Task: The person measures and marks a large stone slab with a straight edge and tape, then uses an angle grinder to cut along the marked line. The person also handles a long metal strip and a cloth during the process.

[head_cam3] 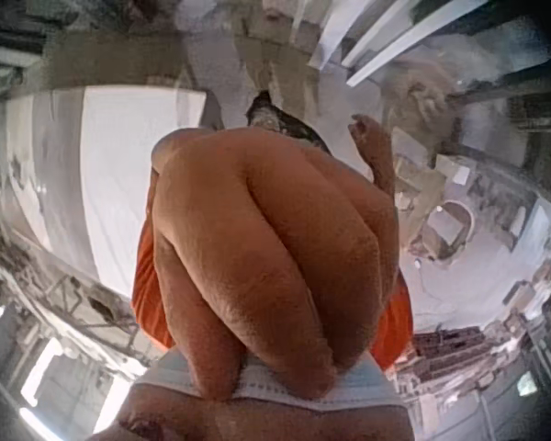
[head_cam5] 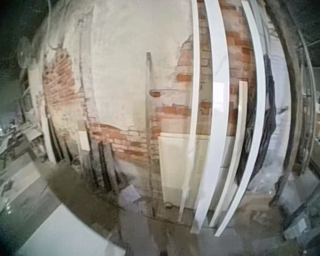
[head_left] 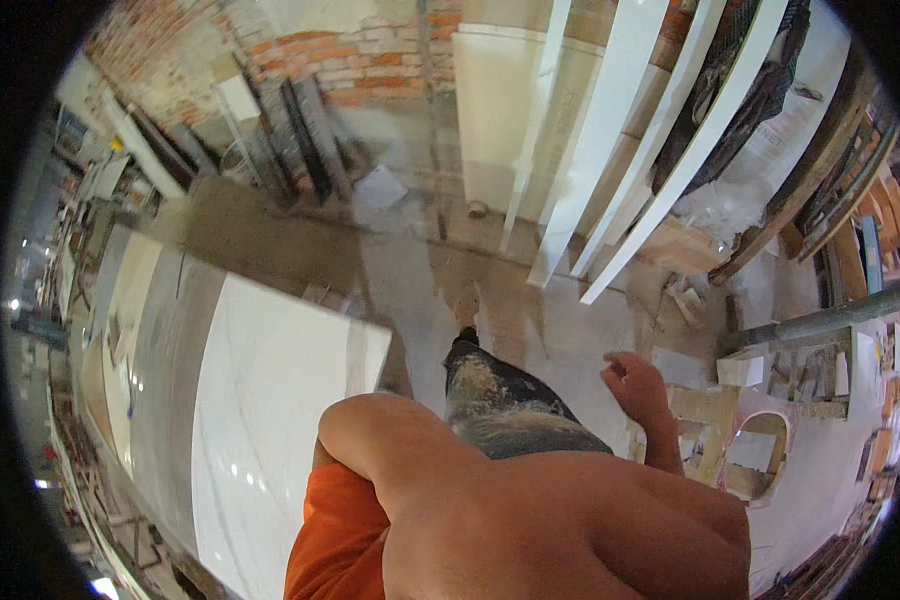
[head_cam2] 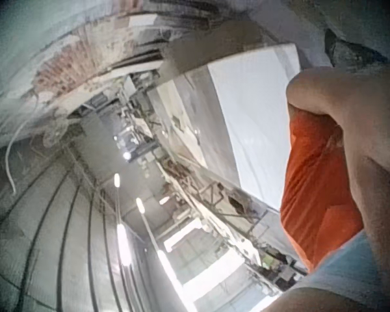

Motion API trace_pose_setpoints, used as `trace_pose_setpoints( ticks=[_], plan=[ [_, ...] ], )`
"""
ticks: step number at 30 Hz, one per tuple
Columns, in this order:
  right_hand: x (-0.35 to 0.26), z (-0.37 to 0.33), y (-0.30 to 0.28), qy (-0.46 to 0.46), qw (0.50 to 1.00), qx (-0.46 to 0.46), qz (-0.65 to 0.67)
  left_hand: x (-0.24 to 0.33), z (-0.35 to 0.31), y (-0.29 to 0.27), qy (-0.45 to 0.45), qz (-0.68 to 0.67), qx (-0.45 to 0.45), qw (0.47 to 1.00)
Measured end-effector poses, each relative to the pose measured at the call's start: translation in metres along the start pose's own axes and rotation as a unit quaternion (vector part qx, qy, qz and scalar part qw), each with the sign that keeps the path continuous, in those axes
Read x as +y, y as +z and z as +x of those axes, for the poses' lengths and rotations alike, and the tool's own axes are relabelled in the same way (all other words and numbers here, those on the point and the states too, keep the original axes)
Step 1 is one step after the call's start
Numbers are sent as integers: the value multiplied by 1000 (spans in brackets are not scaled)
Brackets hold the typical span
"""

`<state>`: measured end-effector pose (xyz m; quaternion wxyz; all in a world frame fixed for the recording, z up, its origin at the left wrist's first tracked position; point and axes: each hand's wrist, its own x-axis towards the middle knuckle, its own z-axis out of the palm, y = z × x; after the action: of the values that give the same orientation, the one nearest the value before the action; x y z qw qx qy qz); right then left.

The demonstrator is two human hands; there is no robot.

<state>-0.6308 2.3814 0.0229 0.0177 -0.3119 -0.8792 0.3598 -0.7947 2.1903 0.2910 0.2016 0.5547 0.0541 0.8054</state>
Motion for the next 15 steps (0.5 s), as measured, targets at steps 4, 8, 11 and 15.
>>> trace_pose_setpoints(
  ticks=[4,8,11,15],
  plan=[
    [9,70,38,97,994,-49,-25,-25,49,-153,-37,-2,-39,999],
    [-29,131,48,208,977,-41,26,-43,106,-370,-136,102,68,983],
    [-59,168,29,254,964,-14,81,-104,153,-578,-143,475,280,822],
    [-82,222,13,266,964,-7,-6,-170,148,-785,-169,732,321,577]
  ],
)
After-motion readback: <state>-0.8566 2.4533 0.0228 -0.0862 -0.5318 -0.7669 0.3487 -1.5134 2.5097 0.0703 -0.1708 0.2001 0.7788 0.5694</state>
